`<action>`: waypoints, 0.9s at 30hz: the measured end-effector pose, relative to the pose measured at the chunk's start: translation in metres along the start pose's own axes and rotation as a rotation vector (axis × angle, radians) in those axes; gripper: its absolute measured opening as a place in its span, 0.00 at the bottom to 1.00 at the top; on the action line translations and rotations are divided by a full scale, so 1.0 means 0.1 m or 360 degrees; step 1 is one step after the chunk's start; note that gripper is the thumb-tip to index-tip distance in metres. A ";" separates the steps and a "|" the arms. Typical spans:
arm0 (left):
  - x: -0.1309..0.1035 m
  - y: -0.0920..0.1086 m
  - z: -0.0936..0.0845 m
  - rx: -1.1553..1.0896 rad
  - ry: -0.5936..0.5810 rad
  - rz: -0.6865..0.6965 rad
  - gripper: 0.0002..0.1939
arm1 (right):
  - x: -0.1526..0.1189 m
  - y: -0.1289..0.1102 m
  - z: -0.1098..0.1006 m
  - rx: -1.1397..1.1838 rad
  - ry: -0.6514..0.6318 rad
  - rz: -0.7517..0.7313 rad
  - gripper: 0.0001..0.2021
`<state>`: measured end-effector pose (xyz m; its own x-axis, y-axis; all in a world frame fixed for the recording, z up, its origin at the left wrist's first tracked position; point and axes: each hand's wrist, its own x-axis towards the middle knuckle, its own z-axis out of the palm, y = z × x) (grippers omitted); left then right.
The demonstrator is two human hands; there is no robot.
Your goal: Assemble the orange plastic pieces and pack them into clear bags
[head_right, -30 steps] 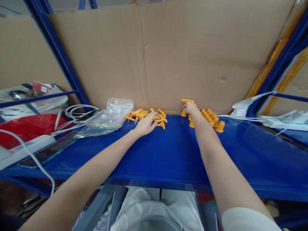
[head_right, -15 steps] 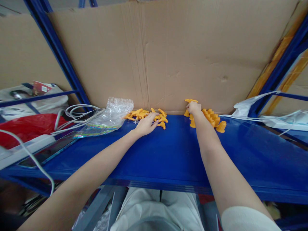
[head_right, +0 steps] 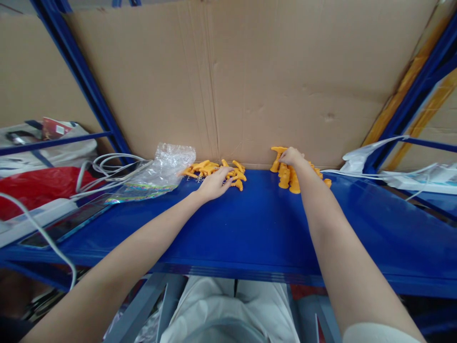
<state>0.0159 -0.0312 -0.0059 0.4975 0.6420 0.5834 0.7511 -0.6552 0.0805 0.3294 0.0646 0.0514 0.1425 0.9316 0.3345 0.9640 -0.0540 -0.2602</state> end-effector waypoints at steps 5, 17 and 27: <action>0.00 -0.02 0.01 -0.0021 0.0003 0.0009 0.16 | -0.08 0.01 0.03 -0.0162 -0.0133 0.0054 0.12; 0.01 -0.01 0.00 0.0005 -0.0007 0.0027 0.15 | -0.07 -0.03 0.13 -0.0125 -0.0119 0.0092 0.14; 0.02 -0.02 0.00 -0.0004 -0.0030 0.0052 0.12 | -0.07 -0.14 0.18 -0.0183 -0.0123 0.0320 0.16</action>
<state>0.0156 -0.0289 -0.0055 0.5299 0.6277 0.5703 0.7333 -0.6769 0.0637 0.3109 0.0656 0.0361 0.3209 0.9224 0.2149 0.9378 -0.2778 -0.2082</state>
